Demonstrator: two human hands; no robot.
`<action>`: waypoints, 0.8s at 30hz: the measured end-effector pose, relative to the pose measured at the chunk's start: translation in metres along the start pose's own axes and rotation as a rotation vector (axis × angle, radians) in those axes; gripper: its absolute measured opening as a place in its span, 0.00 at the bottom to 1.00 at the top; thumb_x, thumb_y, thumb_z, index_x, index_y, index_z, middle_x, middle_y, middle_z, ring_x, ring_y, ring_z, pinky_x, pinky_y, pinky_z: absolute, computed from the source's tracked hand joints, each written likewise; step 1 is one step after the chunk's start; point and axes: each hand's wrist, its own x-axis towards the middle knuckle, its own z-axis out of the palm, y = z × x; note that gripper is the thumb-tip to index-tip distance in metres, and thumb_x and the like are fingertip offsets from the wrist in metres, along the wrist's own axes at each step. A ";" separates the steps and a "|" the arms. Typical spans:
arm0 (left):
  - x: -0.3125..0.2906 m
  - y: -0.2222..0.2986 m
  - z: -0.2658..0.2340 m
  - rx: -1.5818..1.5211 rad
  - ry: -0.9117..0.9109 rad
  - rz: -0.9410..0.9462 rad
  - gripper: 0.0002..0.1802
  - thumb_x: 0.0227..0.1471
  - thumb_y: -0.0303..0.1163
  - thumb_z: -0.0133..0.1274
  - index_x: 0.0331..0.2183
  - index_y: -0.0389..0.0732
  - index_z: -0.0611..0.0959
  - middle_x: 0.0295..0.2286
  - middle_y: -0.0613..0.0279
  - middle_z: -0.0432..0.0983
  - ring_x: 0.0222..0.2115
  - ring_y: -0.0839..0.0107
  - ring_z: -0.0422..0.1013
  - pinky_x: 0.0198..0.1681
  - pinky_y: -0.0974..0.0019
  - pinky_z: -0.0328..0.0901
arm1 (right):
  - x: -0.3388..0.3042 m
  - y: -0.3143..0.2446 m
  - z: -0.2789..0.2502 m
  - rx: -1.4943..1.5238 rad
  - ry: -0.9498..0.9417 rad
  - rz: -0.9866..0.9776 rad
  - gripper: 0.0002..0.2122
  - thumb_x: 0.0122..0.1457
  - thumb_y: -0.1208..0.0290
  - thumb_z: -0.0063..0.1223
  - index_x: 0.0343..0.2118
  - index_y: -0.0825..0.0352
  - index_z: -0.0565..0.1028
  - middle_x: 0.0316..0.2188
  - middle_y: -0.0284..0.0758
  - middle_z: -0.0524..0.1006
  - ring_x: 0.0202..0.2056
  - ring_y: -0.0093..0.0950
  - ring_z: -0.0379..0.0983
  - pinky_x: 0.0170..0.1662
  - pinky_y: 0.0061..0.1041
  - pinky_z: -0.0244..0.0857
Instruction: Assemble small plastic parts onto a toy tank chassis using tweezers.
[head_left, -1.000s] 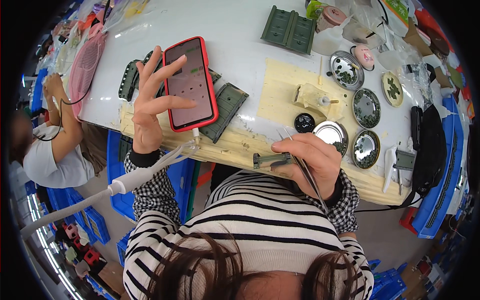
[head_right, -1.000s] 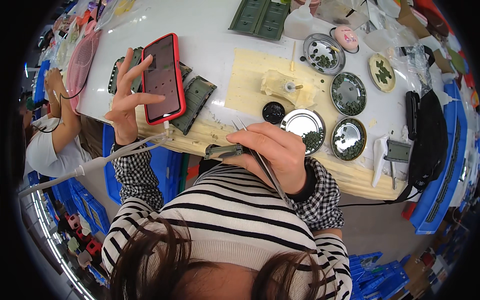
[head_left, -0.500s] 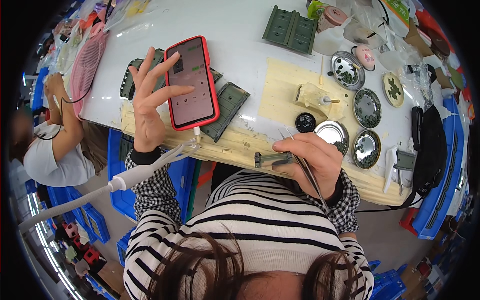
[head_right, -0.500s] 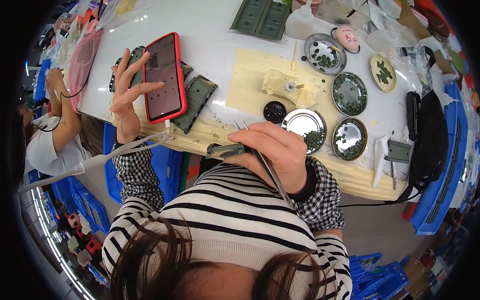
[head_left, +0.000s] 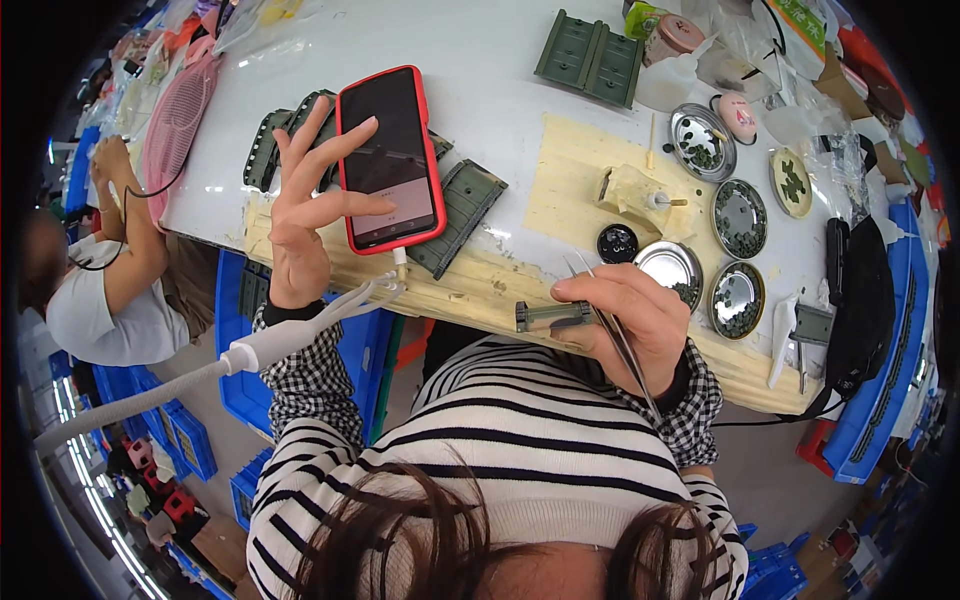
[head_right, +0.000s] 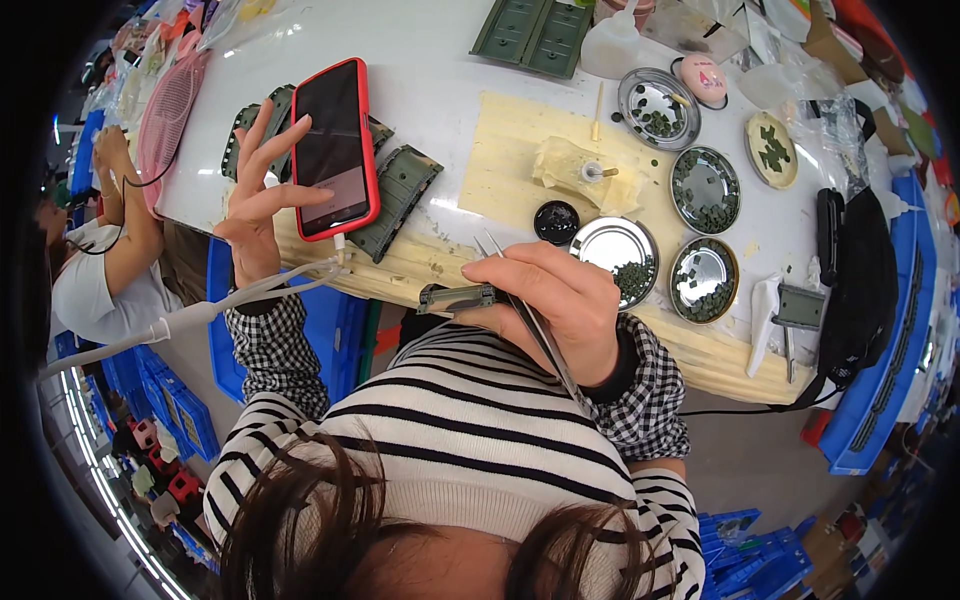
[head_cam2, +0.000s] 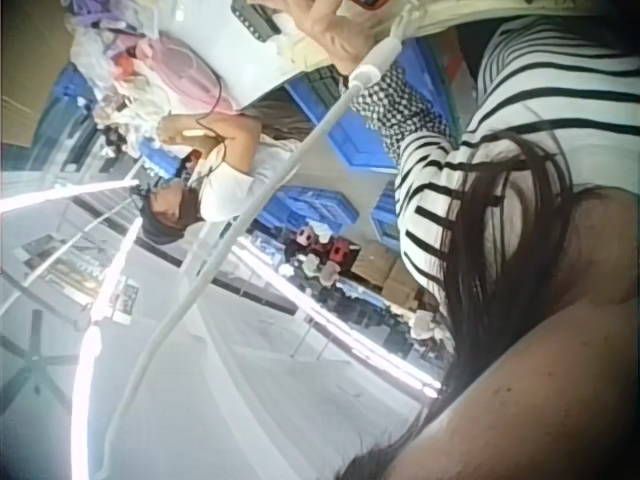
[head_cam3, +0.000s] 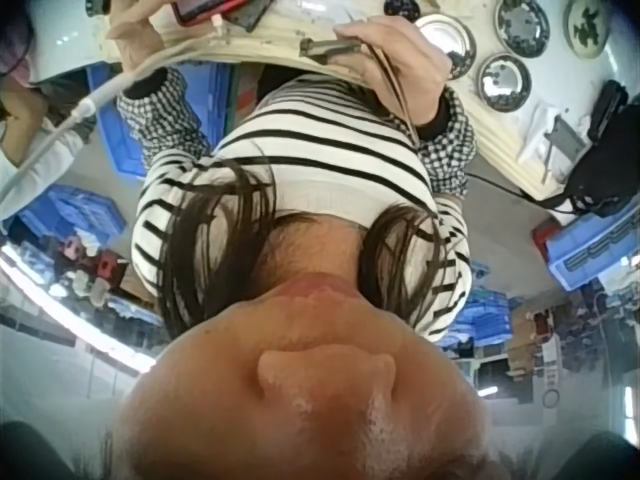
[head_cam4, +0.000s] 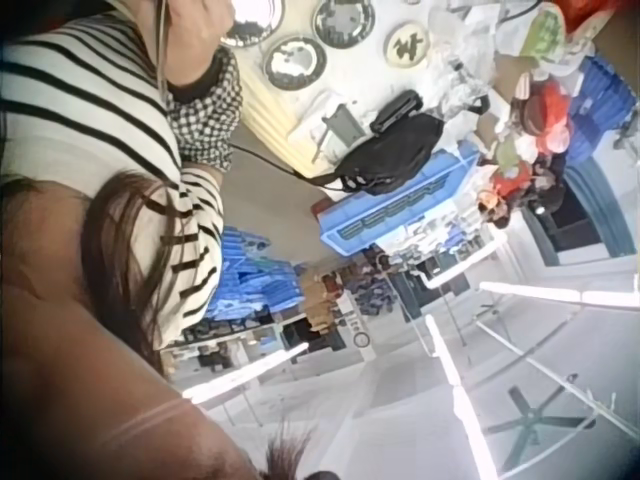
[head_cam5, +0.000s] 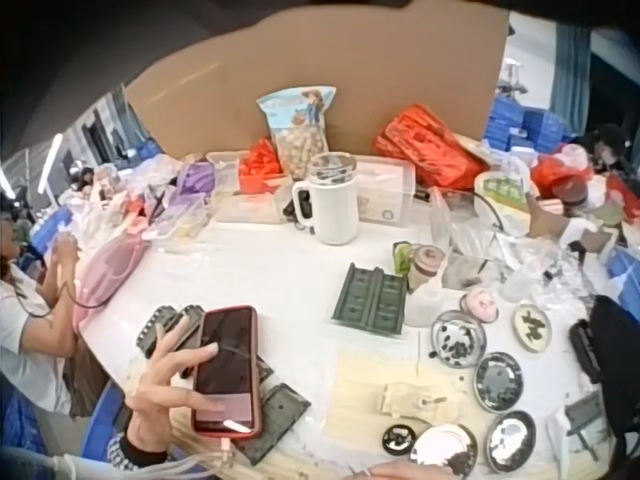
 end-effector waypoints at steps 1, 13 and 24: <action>0.000 0.000 0.000 -0.001 0.001 -0.005 0.60 0.48 0.68 -0.03 0.25 0.51 0.88 0.50 0.58 0.72 0.62 0.49 0.49 0.61 0.35 0.21 | 0.000 0.000 0.000 0.004 0.001 0.000 0.18 0.38 0.74 0.70 0.35 0.68 0.80 0.28 0.39 0.76 0.25 0.27 0.74 0.28 0.20 0.68; -0.010 0.001 -0.002 -0.071 0.207 -0.082 0.54 0.56 0.64 0.06 0.29 0.42 0.86 0.49 0.52 0.72 0.58 0.50 0.55 0.63 0.42 0.36 | 0.002 -0.002 0.000 -0.003 -0.006 -0.003 0.18 0.38 0.75 0.70 0.35 0.68 0.79 0.28 0.38 0.76 0.25 0.27 0.74 0.28 0.20 0.67; -0.067 0.050 0.005 -1.390 -0.557 -0.190 0.25 0.59 0.45 0.44 0.19 0.37 0.78 0.23 0.53 0.75 0.26 0.63 0.72 0.30 0.64 0.66 | 0.002 -0.010 -0.007 0.008 0.031 -0.022 0.18 0.38 0.77 0.70 0.37 0.67 0.79 0.29 0.37 0.77 0.26 0.27 0.74 0.28 0.20 0.67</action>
